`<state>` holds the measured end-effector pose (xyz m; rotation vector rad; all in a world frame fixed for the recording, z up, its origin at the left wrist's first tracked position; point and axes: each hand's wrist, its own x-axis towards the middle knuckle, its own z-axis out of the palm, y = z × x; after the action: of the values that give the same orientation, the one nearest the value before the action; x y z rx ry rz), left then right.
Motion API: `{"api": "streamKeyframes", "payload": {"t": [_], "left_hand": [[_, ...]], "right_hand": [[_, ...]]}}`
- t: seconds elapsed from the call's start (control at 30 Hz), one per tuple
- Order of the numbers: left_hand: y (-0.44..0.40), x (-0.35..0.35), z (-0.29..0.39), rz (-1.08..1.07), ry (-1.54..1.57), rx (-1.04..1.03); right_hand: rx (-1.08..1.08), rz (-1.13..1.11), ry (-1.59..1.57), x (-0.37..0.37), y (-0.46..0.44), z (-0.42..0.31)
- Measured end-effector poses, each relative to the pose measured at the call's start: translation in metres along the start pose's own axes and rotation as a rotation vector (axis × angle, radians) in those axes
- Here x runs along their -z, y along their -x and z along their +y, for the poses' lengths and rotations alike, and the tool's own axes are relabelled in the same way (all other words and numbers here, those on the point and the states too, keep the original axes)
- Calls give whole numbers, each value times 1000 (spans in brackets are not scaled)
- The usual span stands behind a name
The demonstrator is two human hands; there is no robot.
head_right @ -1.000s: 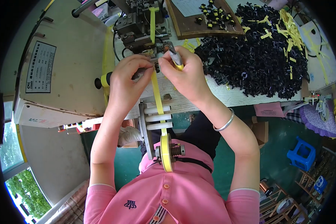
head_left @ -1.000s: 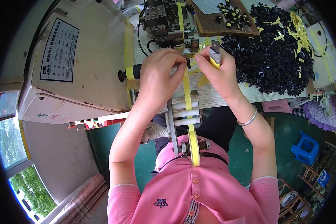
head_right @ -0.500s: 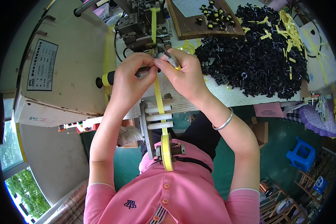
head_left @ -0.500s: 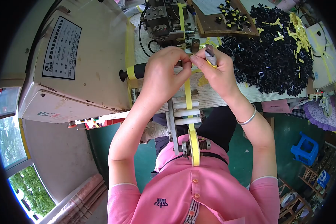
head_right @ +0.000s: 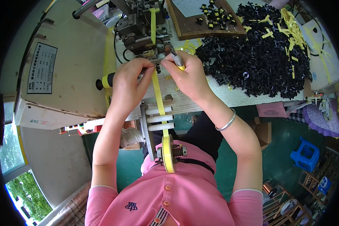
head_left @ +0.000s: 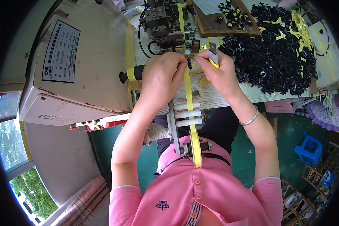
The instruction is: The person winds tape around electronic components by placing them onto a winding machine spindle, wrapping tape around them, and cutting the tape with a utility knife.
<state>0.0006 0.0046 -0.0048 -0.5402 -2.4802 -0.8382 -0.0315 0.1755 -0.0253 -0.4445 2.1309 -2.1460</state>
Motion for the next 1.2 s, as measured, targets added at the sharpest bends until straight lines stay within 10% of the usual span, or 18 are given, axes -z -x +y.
{"api": "streamKeyframes", "payload": {"t": [1.2], "left_hand": [[1,8,-7,-66,-41,-211]], "right_hand": [[205,-50,300,-4,0,-10]]}}
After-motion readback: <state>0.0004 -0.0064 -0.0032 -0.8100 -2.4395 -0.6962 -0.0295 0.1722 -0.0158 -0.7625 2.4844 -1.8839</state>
